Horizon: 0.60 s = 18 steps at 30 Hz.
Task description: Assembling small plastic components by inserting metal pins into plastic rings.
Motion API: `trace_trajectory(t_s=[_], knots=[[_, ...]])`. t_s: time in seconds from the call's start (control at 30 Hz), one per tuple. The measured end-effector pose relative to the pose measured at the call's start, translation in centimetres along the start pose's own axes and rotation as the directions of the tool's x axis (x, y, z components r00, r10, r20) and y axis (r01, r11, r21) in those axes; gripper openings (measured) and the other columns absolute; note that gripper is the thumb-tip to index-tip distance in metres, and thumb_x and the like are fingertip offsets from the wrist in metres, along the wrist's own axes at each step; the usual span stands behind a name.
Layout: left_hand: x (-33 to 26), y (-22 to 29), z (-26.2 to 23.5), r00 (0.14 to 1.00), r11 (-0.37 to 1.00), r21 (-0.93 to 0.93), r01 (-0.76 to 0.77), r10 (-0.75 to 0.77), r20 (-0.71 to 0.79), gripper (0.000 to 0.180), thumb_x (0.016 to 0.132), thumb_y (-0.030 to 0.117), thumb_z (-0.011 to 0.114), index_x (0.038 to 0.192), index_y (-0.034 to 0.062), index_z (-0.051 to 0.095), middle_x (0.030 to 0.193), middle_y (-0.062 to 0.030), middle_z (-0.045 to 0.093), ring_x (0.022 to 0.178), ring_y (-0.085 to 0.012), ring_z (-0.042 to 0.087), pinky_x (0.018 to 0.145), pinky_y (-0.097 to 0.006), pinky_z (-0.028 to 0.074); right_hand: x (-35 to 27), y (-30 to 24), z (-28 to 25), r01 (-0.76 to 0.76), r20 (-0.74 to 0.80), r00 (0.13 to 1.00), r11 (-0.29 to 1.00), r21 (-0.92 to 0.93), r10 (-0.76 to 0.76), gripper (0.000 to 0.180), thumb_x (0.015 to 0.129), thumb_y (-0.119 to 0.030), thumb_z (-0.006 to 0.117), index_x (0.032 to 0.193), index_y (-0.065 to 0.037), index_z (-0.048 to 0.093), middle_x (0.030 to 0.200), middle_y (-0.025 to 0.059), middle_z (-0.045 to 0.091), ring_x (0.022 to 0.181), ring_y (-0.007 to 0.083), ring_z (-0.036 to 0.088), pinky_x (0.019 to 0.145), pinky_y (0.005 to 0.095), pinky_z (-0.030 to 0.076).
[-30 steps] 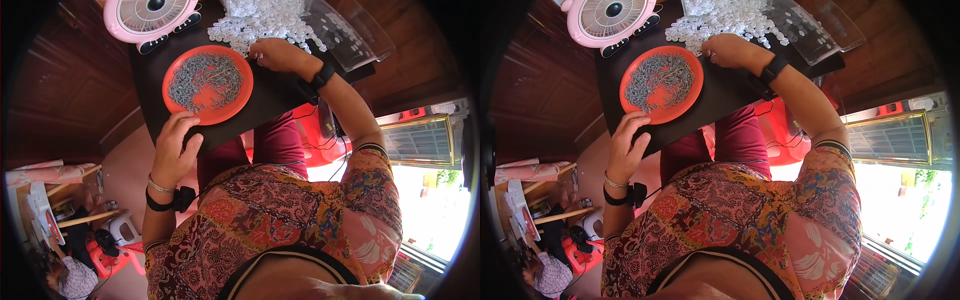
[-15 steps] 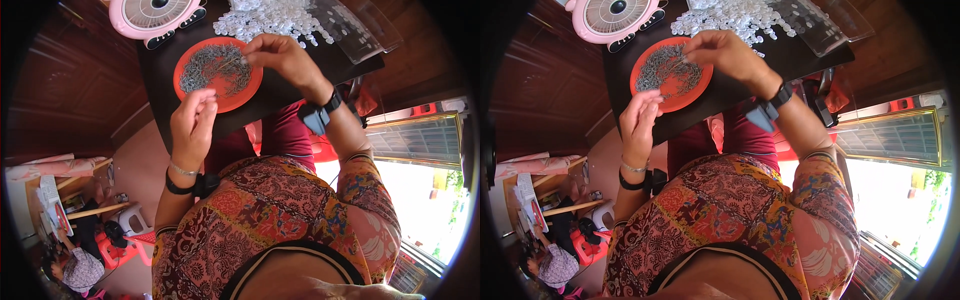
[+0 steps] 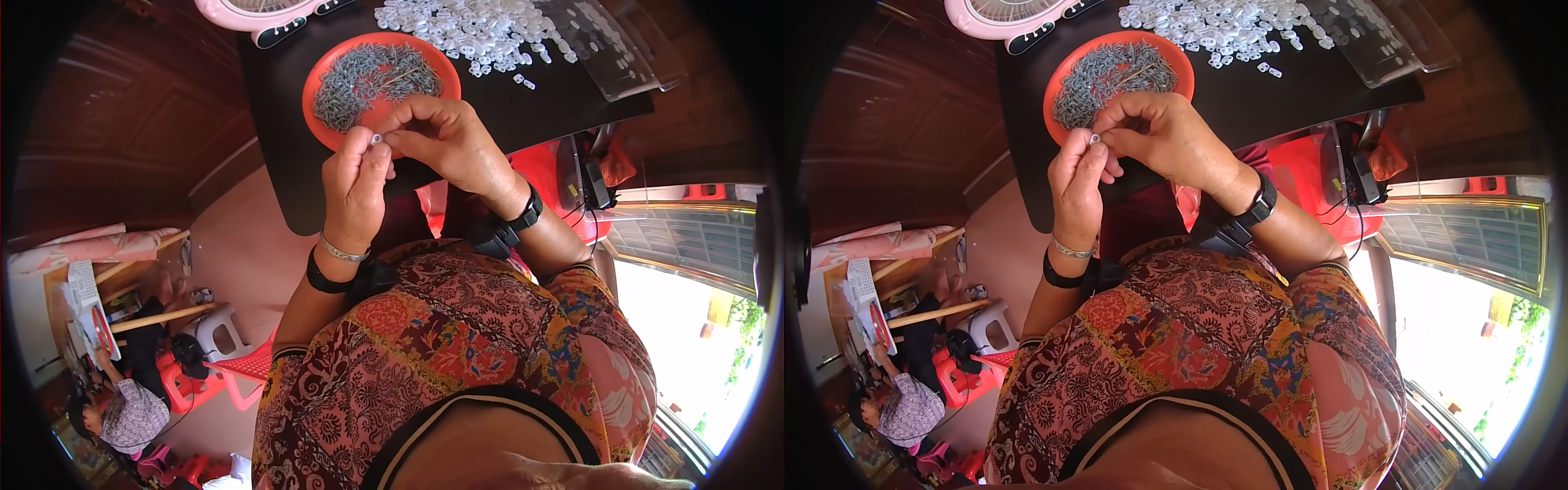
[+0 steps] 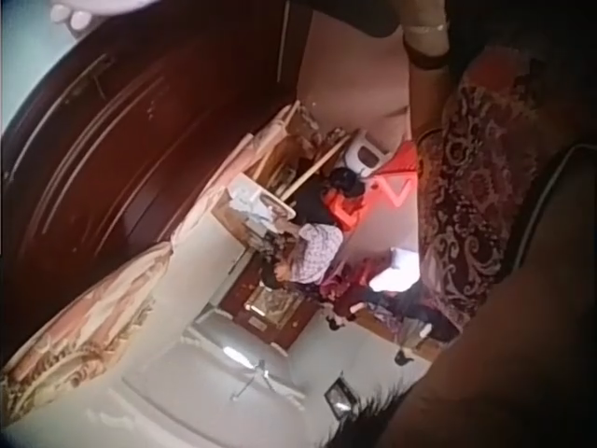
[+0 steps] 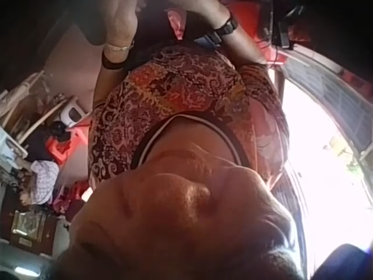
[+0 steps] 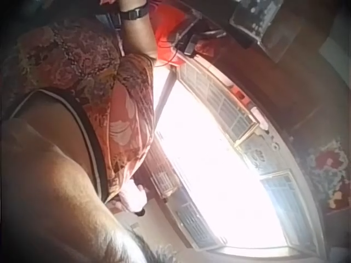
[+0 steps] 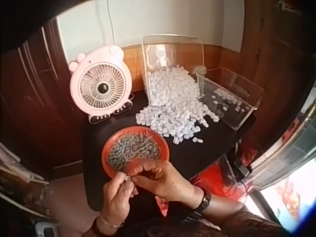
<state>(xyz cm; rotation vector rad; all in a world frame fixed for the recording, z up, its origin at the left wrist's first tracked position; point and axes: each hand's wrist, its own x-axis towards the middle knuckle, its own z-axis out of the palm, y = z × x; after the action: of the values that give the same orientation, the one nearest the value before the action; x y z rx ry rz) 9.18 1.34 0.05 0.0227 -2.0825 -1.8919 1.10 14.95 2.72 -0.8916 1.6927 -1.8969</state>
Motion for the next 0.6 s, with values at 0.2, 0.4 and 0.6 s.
trace_trajectory(t_s=[0.2,0.4,0.6], knots=[[-0.7,0.6,-0.9,0.988,0.975,-0.163,0.154,-0.157,-0.008,0.019,0.09,0.014,0.048,0.079,0.0013,0.056,0.065,-0.0013,0.053,0.056,-0.0064,0.048,0.052,-0.02,0.035,0.7,-1.9,-2.9,0.13,0.078,0.992,0.792,-0.597,-0.103,0.012,0.082,-0.007,0.064,0.093,-0.002,0.066,0.082,0.0033,0.062,0.073,0.0098,0.059,0.067,0.0239,0.047],[-1.2,0.0,-0.4,0.979,0.956,-0.238,0.174,-0.194,-0.063,0.017,0.09,0.015,0.052,0.081,0.001,0.057,0.059,0.0014,0.05,0.053,-0.004,0.043,0.048,-0.019,0.031,2.3,0.8,-4.7,0.275,0.246,0.957,0.212,-0.938,-0.152,0.016,0.076,-0.017,0.065,0.089,-0.007,0.065,0.086,0.0079,0.059,0.08,0.0288,0.06,0.065,0.0383,0.049],[-1.6,-0.4,-0.4,0.964,0.937,-0.265,0.226,-0.254,-0.078,0.017,0.09,0.016,0.053,0.083,0.0015,0.058,0.059,0.0016,0.049,0.053,-0.0036,0.042,0.048,-0.019,0.03,3.0,1.6,-4.2,0.282,0.252,0.953,0.195,-0.939,-0.169,0.011,0.077,-0.017,0.063,0.081,-0.007,0.063,0.081,0.007,0.058,0.079,0.0286,0.06,0.065,0.0383,0.049]])
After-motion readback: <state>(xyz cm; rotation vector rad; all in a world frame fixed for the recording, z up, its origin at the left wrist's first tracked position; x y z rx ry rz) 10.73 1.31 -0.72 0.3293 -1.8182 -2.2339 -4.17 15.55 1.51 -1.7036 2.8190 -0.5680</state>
